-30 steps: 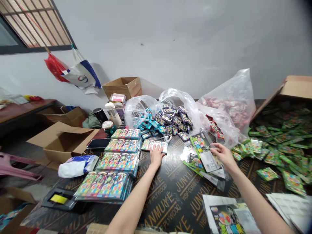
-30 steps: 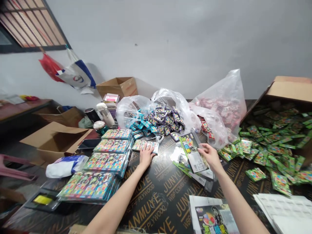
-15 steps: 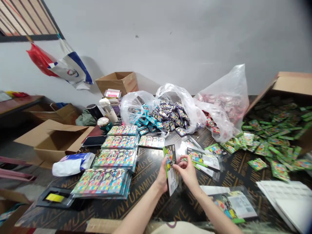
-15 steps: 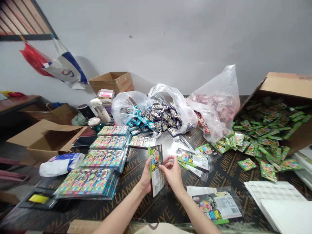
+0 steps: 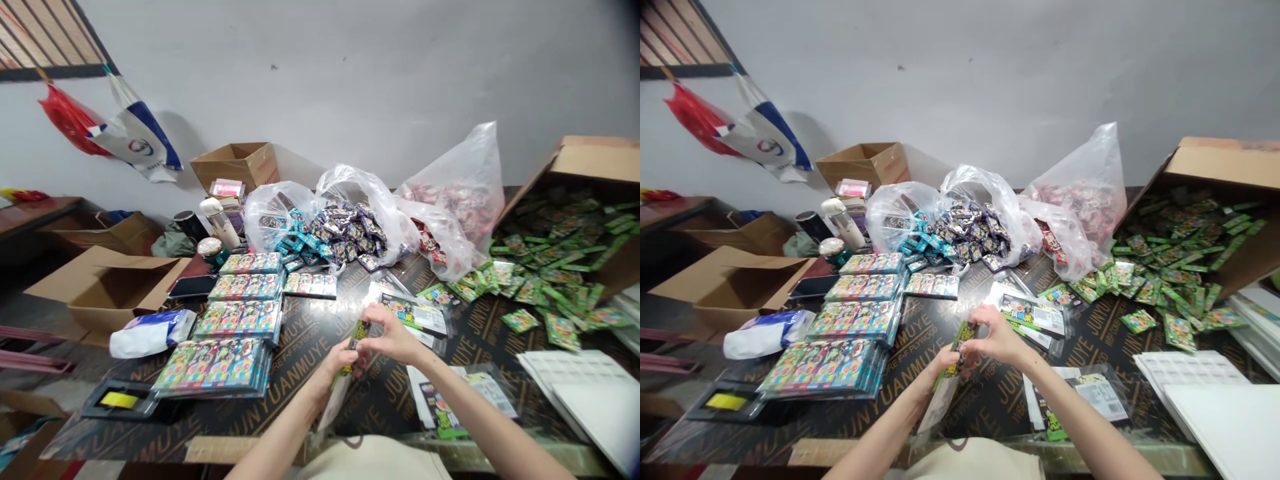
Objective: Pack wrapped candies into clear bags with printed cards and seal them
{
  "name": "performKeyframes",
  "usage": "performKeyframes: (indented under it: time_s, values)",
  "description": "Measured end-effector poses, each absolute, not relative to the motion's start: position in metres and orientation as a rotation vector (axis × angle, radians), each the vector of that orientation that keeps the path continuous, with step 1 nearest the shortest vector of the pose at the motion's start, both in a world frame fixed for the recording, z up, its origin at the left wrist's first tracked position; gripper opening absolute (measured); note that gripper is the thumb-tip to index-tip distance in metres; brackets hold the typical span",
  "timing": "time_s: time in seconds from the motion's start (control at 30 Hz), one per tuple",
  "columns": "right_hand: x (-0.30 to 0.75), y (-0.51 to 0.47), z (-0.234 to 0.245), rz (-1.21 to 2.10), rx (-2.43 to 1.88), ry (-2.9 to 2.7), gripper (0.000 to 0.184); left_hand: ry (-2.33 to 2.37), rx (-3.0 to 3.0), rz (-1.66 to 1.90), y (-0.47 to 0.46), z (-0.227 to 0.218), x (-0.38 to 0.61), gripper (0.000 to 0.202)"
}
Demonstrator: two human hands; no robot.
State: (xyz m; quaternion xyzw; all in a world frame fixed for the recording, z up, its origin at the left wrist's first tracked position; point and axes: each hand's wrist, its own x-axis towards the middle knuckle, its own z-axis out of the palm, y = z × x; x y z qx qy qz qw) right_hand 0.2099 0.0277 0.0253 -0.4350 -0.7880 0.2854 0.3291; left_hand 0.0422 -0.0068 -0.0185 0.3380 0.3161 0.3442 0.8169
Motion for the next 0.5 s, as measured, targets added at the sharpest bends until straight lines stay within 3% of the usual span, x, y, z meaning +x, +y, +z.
performKeyframes:
  time_s: [0.1,0.23,0.5]
  values:
    - [0.215,0.026,0.028,0.786,-1.093,-2.227,0.027,0.684,0.759,0.762,-0.007,0.003,0.036,0.046]
    - [0.219,0.028,0.026,0.817,-1.140,-2.165,0.043,0.708,0.793,0.733,-0.008,0.023,0.031,0.031]
    - [0.215,0.030,0.038,0.929,-0.964,-2.206,0.030,0.701,0.862,0.740,-0.010,0.027,0.029,0.042]
